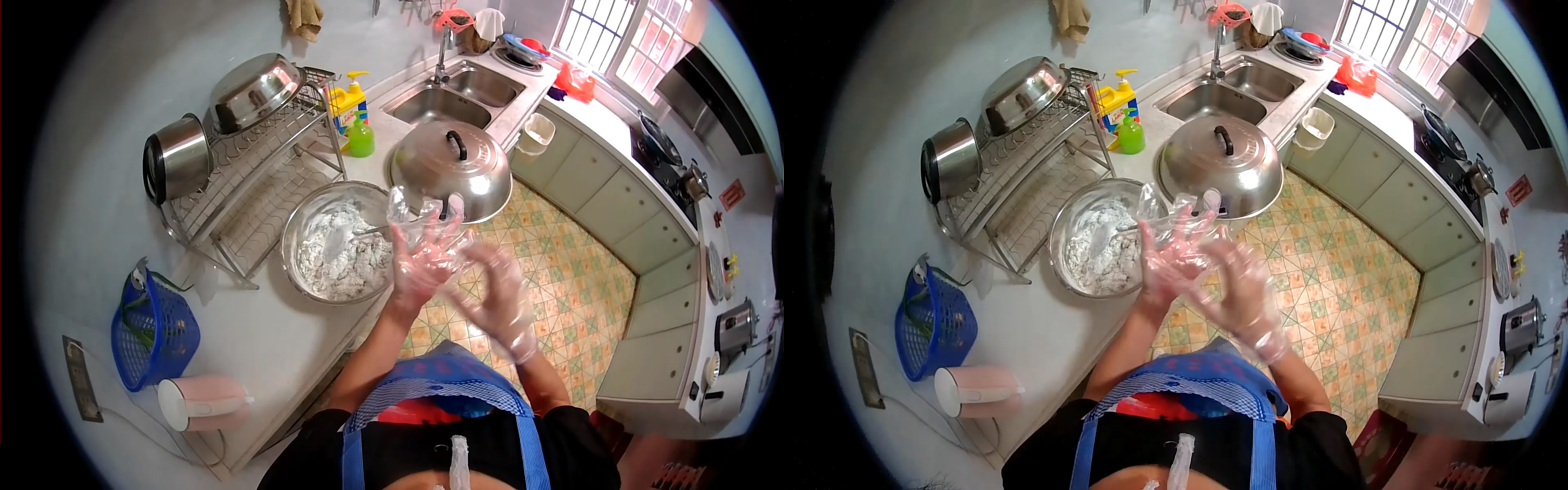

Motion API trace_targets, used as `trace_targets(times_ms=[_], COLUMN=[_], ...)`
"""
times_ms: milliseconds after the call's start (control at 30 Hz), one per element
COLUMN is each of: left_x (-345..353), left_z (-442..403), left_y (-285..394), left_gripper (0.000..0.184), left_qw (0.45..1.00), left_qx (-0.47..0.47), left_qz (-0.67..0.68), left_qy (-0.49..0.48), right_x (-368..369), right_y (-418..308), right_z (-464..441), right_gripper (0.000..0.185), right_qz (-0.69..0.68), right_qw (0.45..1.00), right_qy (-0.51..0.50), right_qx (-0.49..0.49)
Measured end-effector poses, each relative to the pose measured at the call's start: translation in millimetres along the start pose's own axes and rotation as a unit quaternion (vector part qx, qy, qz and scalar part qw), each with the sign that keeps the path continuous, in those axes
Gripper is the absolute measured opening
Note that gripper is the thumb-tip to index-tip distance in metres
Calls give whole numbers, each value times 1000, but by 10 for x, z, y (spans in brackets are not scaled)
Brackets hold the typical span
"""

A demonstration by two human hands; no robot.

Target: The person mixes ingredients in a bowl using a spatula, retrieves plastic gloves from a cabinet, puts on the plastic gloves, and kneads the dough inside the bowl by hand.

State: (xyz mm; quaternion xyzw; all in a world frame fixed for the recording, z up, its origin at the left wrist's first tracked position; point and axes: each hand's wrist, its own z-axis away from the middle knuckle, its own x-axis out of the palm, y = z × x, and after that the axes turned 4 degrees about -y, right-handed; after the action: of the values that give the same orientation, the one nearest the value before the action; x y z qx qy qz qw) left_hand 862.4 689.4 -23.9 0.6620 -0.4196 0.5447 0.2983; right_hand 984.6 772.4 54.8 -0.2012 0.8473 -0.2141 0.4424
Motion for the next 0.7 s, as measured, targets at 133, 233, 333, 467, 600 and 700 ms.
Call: trace_targets(times_ms=[133,233,333,467,600,700], left_x=[-25,-87,-93,-190,-252,-954], left_z=[-157,-211,-220,-178,-199,-242], left_y=[-106,-87,-114,-88,11,355], left_gripper=[96,99,101,89,58,55], left_qw=[985,979,972,971,972,936], left_qx=[38,48,63,41,1,-9], left_qz=[-163,-167,-195,-223,-222,-343], left_qy=[50,106,114,75,71,74], right_x=[493,482,407,464,746,743], right_y=[89,103,230,304,465,341], right_z=[169,93,-46,-208,-160,-149], right_gripper=[63,52,37,19,17,13], right_qz=[102,116,121,48,-37,-97], right_qw=[993,992,990,990,992,985], right_qy=[17,19,3,-3,-55,-65], right_qx=[-49,-49,-75,-129,-108,-125])
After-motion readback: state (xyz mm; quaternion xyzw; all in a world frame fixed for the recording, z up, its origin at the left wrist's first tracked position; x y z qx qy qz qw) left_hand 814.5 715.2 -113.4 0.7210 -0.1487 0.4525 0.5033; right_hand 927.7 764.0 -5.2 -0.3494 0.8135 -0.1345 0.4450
